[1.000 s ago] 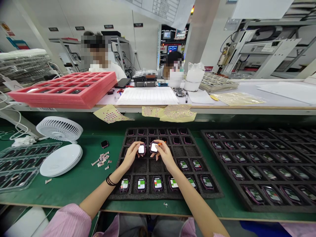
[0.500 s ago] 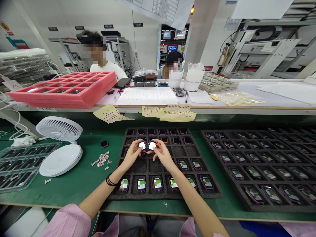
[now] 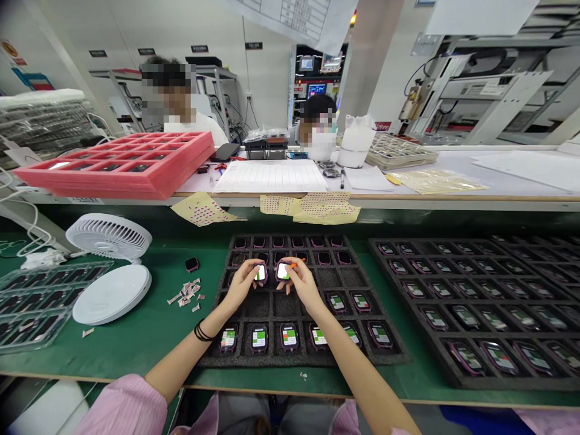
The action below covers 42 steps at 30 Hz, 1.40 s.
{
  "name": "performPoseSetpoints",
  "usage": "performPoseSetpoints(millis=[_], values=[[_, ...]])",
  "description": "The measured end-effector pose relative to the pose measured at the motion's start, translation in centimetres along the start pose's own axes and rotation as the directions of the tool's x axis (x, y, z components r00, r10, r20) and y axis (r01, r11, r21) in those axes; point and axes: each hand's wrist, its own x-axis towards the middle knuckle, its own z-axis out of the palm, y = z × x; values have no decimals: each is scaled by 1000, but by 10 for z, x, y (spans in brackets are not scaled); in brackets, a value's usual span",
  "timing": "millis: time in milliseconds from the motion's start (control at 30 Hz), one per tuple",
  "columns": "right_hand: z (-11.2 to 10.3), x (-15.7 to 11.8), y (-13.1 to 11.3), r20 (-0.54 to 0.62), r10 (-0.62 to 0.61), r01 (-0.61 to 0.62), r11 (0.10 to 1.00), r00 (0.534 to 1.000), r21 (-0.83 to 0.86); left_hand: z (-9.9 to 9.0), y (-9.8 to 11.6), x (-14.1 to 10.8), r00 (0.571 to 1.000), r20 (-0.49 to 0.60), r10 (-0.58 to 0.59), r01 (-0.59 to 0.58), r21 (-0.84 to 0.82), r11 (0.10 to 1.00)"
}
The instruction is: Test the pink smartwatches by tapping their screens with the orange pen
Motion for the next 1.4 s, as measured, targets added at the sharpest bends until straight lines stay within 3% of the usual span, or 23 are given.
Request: performPoseSetpoints(millis=[233,700,1400], values=[[1,-1,-3,-37,6,-7,1000,999,-25,1,2,-1,1000,4,-21,21,-15,1000],[1,2,6,46,-11,13,999,999,-36,2,-7,0,999,5,46,-46,34,998],[3,-1,-4,-80,16,-20,999,997,-46,3,5,-2,999,-13,-44,44,12,999]])
